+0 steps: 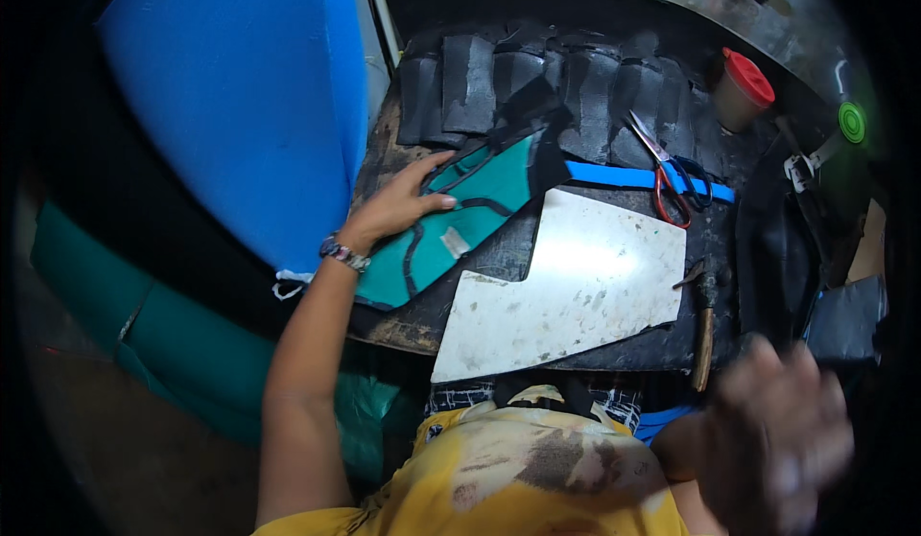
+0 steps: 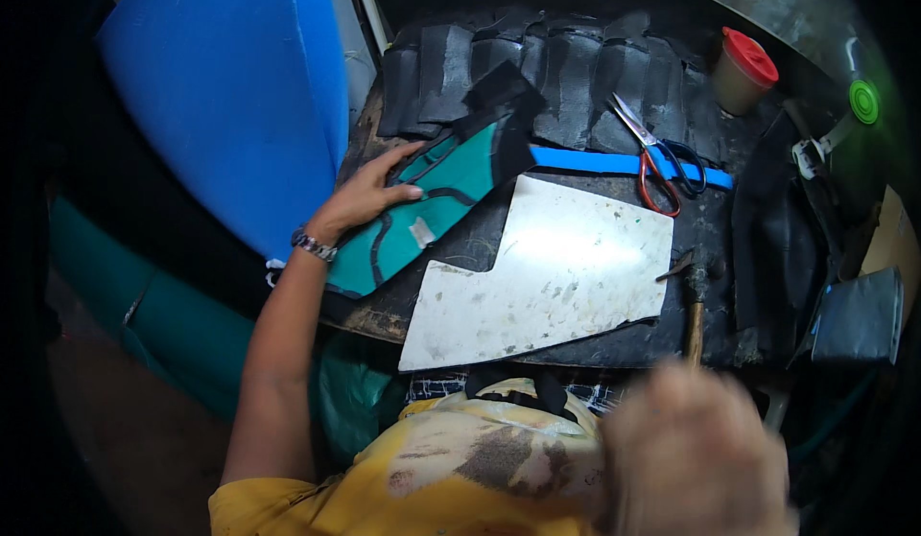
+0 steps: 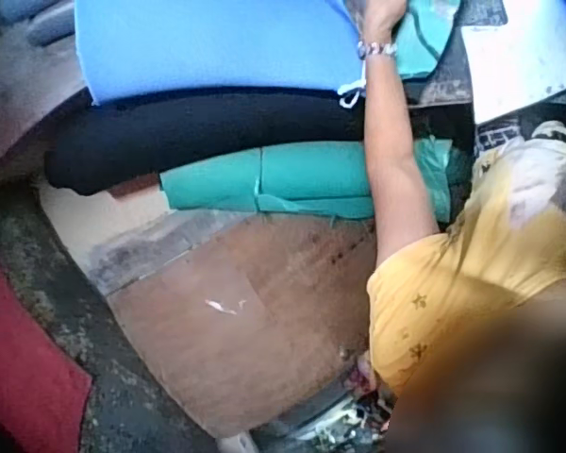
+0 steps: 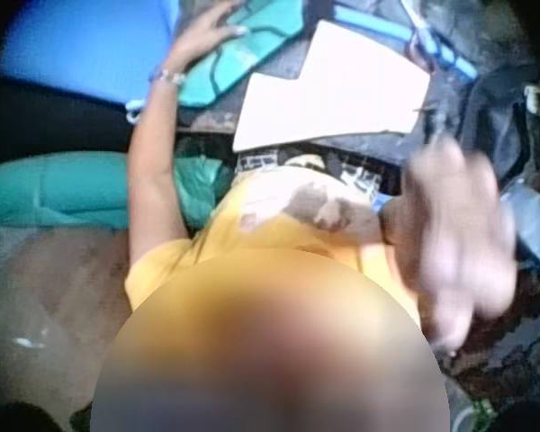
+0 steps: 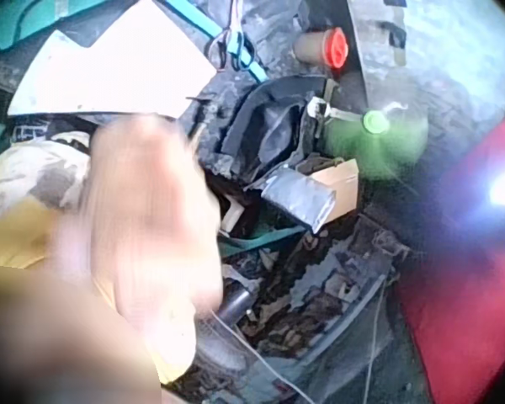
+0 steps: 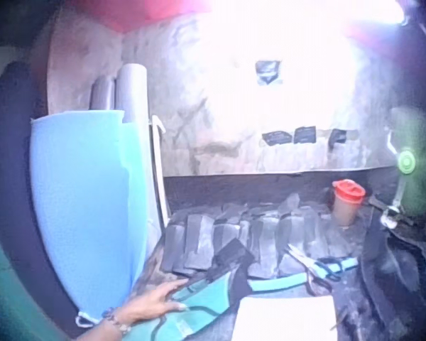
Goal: The person uses a hammer to tap and shape a black rubber piece along the edge of a green shoe upper. They repeatedly reposition the rubber and strike it to conform the material to the shoe's contour.
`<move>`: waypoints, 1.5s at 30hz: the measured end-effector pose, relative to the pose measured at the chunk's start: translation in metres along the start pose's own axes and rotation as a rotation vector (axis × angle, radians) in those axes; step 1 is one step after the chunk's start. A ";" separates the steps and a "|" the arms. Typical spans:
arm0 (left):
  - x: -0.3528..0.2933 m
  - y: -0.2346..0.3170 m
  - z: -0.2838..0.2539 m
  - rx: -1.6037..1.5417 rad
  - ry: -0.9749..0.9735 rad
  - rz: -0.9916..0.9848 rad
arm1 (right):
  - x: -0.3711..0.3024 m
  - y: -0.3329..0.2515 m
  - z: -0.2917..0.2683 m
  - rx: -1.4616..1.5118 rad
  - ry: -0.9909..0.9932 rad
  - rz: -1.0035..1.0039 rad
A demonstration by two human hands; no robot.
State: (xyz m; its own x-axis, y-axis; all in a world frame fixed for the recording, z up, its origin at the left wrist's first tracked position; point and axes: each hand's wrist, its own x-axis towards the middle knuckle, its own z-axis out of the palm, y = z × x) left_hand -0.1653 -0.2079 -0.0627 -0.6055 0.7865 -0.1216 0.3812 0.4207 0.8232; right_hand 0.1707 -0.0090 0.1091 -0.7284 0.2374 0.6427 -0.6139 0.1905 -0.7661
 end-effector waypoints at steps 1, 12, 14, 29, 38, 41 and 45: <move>-0.003 -0.001 -0.008 0.013 0.019 -0.023 | -0.008 0.020 -0.004 -0.060 0.080 0.049; 0.141 0.032 -0.081 -0.150 0.303 -0.042 | -0.036 0.210 0.019 -0.549 -0.052 0.283; 0.194 0.020 -0.077 -0.261 0.595 -0.092 | -0.038 0.212 0.017 -0.594 -0.076 0.297; 0.243 0.032 -0.096 -0.338 0.605 -0.163 | -0.035 0.220 0.017 -0.636 -0.088 0.266; 0.204 0.052 -0.104 -0.853 0.426 0.446 | -0.035 0.220 0.016 -0.635 -0.083 0.291; 0.162 0.071 -0.123 -1.031 0.363 0.584 | -0.036 0.220 0.017 -0.630 -0.078 0.306; 0.110 0.090 -0.137 -1.105 0.185 0.950 | -0.035 0.220 0.017 -0.609 -0.063 0.303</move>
State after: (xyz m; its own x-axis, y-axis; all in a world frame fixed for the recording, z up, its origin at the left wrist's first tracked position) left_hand -0.2933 -0.1455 0.0735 -0.5492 0.4608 0.6971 0.0135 -0.8292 0.5588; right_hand 0.0560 0.0085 -0.0813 -0.8686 0.3124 0.3845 -0.1131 0.6306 -0.7678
